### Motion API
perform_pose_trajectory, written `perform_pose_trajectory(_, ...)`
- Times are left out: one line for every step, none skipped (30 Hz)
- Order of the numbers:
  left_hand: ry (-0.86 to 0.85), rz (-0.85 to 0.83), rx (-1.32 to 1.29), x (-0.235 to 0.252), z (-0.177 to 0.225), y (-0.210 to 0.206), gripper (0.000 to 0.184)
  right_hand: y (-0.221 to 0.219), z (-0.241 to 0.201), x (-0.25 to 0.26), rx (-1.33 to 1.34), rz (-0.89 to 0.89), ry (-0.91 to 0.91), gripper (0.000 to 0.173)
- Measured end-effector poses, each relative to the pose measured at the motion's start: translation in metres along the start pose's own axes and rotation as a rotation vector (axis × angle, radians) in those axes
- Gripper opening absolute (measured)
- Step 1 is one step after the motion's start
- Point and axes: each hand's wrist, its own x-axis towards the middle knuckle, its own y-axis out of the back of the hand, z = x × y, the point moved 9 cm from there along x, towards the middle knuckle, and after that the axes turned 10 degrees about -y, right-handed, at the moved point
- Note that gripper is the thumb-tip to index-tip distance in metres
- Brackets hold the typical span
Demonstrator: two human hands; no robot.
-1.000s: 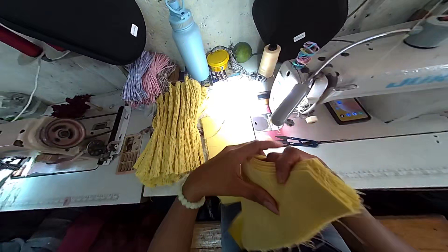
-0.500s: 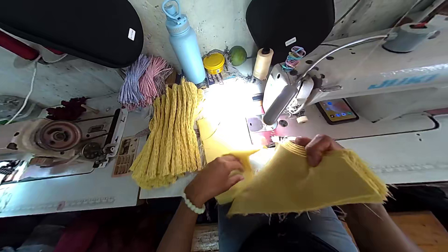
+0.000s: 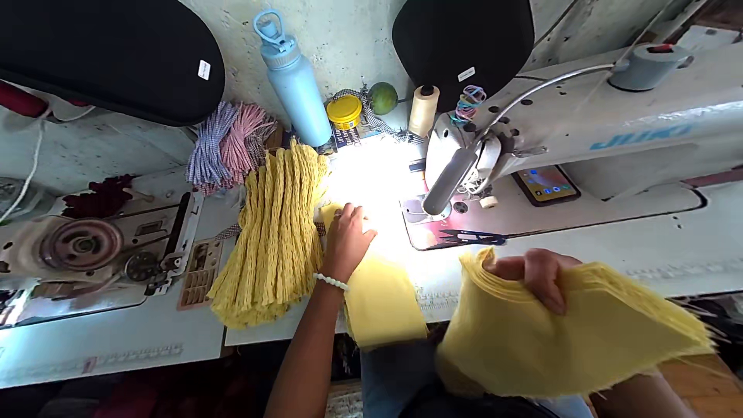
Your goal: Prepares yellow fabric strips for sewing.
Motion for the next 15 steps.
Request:
perform_pose_trajectory(0.008, 0.01, -0.013, 0.0, -0.001, 0.001, 0.032, -0.001, 0.0, -0.003, 0.047, 0.002, 0.001, 0.022)
perform_pose_trajectory(0.007, 0.024, -0.017, 0.0, 0.0, 0.002, 0.029, -0.004, 0.0, -0.005, 0.104, 0.01, 0.001, 0.021)
perform_pose_trajectory(-0.004, 0.046, -0.01, 0.0, 0.002, 0.002, 0.027, -0.007, 0.001, -0.006, 0.17, 0.017, 0.001, 0.021)
perform_pose_trajectory(-0.022, 0.077, 0.002, -0.001, 0.005, 0.004, 0.025, -0.01, 0.001, -0.006, 0.218, 0.017, -0.009, 0.02)
perform_pose_trajectory(-0.037, 0.103, 0.001, -0.002, 0.008, 0.005, 0.025, -0.015, 0.002, -0.006, 0.262, 0.009, -0.026, 0.019)
perform_pose_trajectory(-0.045, 0.12, -0.016, -0.002, 0.011, 0.007, 0.025, -0.02, 0.001, -0.005, 0.292, 0.016, -0.045, 0.017)
perform_pose_trajectory(-0.049, 0.133, -0.043, -0.003, 0.013, 0.008, 0.026, -0.025, 0.001, -0.005, 0.297, 0.024, -0.058, 0.016)
perform_pose_trajectory(-0.053, 0.149, -0.088, -0.003, 0.013, 0.009, 0.027, -0.031, 0.0, -0.005, 0.304, 0.04, -0.07, 0.014)
perform_pose_trajectory(-0.067, 0.18, -0.141, -0.002, 0.012, 0.011, 0.028, -0.037, 0.0, -0.005, 0.302, 0.058, -0.079, 0.013)
perform_pose_trajectory(-0.085, 0.217, -0.197, -0.001, 0.01, 0.013, 0.028, -0.043, 0.0, -0.004, 0.306, 0.06, -0.079, 0.013)
perform_pose_trajectory(-0.099, 0.259, -0.259, 0.0, 0.006, 0.014, 0.03, -0.049, 0.002, -0.004, 0.312, 0.046, -0.082, 0.013)
perform_pose_trajectory(-0.112, 0.317, -0.312, 0.0, 0.001, 0.017, 0.031, -0.055, 0.004, -0.003, 0.342, 0.034, -0.087, 0.013)
perform_pose_trajectory(-0.125, 0.388, -0.34, -0.002, -0.002, 0.021, 0.028, -0.059, 0.007, -0.002, 0.383, 0.03, -0.1, 0.013)
perform_pose_trajectory(-0.145, 0.466, -0.356, -0.007, -0.002, 0.028, 0.023, -0.063, 0.011, 0.001, 0.422, 0.031, -0.125, 0.012)
perform_pose_trajectory(-0.175, 0.521, -0.39, -0.014, 0.0, 0.035, 0.018, -0.064, 0.014, 0.004, 0.47, 0.044, -0.15, 0.01)
